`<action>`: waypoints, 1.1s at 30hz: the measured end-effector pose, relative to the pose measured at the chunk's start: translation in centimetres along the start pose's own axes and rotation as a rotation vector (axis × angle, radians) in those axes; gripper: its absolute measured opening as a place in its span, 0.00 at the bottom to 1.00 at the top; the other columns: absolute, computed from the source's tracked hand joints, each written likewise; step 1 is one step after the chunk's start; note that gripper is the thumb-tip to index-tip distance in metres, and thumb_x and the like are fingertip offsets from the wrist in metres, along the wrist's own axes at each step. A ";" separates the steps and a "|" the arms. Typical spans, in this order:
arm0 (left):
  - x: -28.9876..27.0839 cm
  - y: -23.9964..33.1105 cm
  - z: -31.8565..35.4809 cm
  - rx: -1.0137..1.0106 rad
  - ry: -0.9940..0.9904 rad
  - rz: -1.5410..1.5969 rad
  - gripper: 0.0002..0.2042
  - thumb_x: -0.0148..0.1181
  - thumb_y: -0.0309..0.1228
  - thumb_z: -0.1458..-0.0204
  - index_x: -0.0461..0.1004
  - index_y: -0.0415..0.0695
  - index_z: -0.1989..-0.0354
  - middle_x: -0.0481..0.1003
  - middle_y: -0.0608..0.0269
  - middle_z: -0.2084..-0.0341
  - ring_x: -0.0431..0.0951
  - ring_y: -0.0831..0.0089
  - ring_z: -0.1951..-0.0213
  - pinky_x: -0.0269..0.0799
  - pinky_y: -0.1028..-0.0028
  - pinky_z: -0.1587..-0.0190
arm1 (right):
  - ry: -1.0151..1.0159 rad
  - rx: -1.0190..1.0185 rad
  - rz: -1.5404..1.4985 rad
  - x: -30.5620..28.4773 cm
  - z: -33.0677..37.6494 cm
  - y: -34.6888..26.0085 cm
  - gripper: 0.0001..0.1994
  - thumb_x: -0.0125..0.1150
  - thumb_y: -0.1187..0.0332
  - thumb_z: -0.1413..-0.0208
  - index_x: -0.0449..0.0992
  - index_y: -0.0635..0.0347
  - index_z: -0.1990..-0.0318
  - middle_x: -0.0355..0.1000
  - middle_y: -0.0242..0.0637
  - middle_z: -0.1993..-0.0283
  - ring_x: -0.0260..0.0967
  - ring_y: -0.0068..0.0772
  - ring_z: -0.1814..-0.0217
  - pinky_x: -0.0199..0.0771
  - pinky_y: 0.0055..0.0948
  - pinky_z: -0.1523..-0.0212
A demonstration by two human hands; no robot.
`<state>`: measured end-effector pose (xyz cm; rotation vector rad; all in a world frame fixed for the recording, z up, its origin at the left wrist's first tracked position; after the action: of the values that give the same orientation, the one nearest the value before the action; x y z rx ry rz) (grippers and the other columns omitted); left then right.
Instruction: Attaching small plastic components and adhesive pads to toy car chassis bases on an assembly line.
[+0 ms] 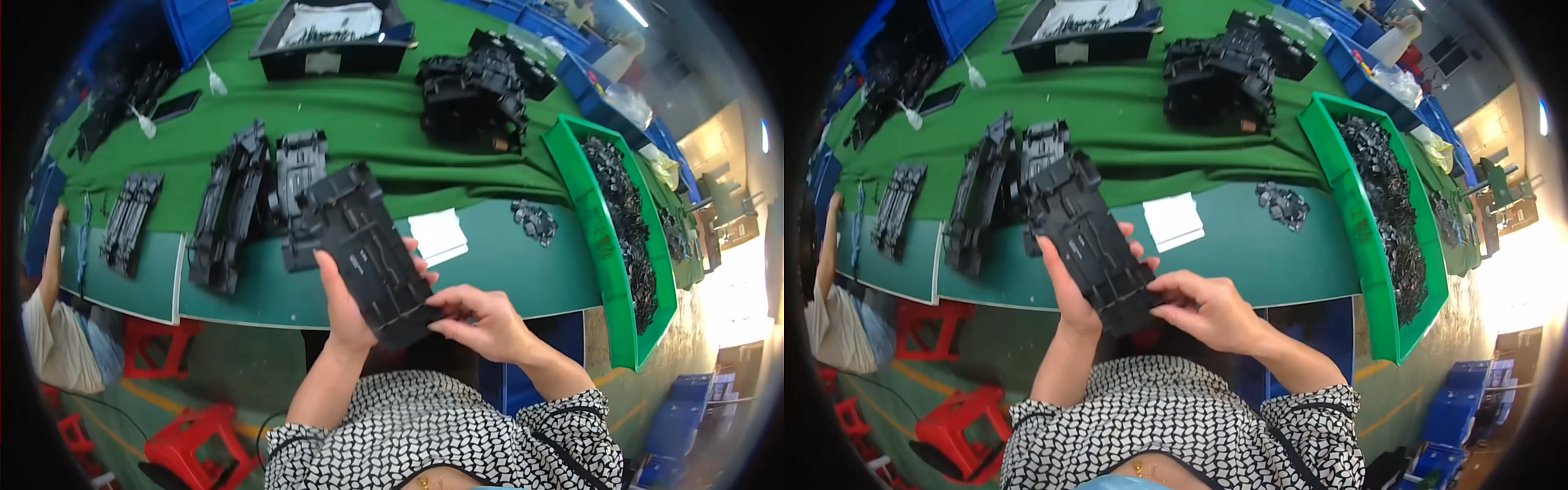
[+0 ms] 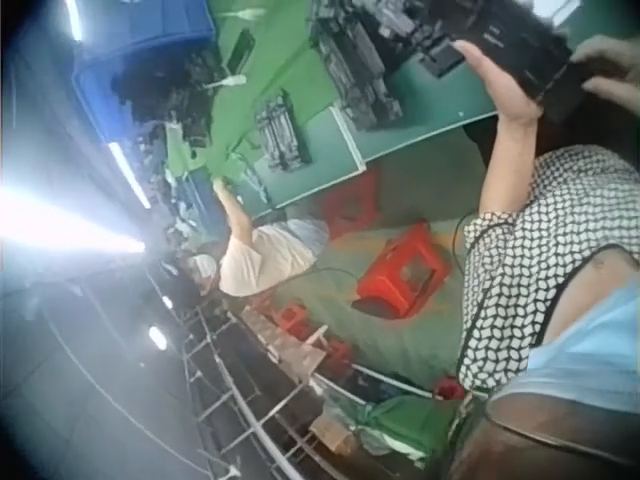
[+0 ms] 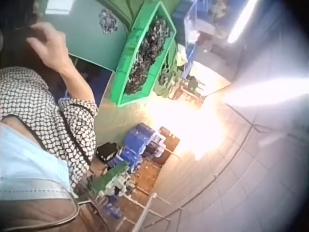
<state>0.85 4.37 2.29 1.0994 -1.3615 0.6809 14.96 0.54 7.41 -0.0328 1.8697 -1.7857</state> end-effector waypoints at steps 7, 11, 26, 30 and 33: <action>1.6 0.9 -0.1 0.109 0.011 -0.001 0.47 0.26 0.71 0.53 0.60 0.35 0.43 0.69 0.47 0.53 0.72 0.54 0.52 0.69 0.57 0.49 | -0.075 0.161 -0.324 0.0 -0.9 -0.8 0.12 0.58 0.78 0.48 0.70 0.67 0.55 0.73 0.34 0.66 0.71 0.20 0.67 0.74 0.19 0.65; -0.7 1.3 -0.1 0.201 0.286 -0.054 0.38 0.25 0.64 0.45 0.53 0.46 0.37 0.63 0.52 0.43 0.63 0.60 0.43 0.59 0.53 0.42 | 0.044 0.120 -0.449 -2.3 -3.1 -2.1 0.12 0.57 0.80 0.48 0.70 0.70 0.55 0.72 0.37 0.69 0.72 0.24 0.68 0.74 0.22 0.66; 0.2 0.5 -0.1 0.108 -0.040 -0.365 0.27 0.35 0.49 0.39 0.60 0.40 0.42 0.71 0.53 0.57 0.70 0.64 0.54 0.61 0.64 0.46 | 0.316 0.101 -0.313 -5.3 -20.8 1.0 0.30 0.56 0.79 0.49 0.52 0.69 0.38 0.67 0.53 0.54 0.74 0.35 0.64 0.77 0.26 0.61; 0.9 0.2 -0.1 0.020 -0.095 -0.418 0.24 0.39 0.44 0.39 0.65 0.33 0.48 0.72 0.53 0.62 0.71 0.67 0.57 0.63 0.68 0.48 | 0.353 -0.266 0.621 -4.4 -18.0 -1.5 0.27 0.58 0.74 0.49 0.61 0.55 0.40 0.67 0.47 0.58 0.72 0.30 0.71 0.74 0.26 0.68; 0.8 -0.3 0.2 -0.073 -0.168 -0.561 0.22 0.39 0.42 0.38 0.70 0.34 0.54 0.73 0.56 0.68 0.72 0.71 0.60 0.64 0.71 0.50 | 0.098 -0.063 0.225 -0.4 -18.0 -2.1 0.12 0.57 0.67 0.47 0.75 0.66 0.59 0.71 0.39 0.69 0.68 0.23 0.78 0.69 0.23 0.76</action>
<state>1.15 3.93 3.00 1.4213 -1.1261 0.1295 7.43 16.94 8.98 0.2362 1.9140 -1.6004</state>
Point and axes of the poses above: each hand's wrist, its own z-axis away from the middle knuckle, its own x-axis out of the palm, y = z × x, the point moved 5 cm from there along -z, towards the middle knuckle
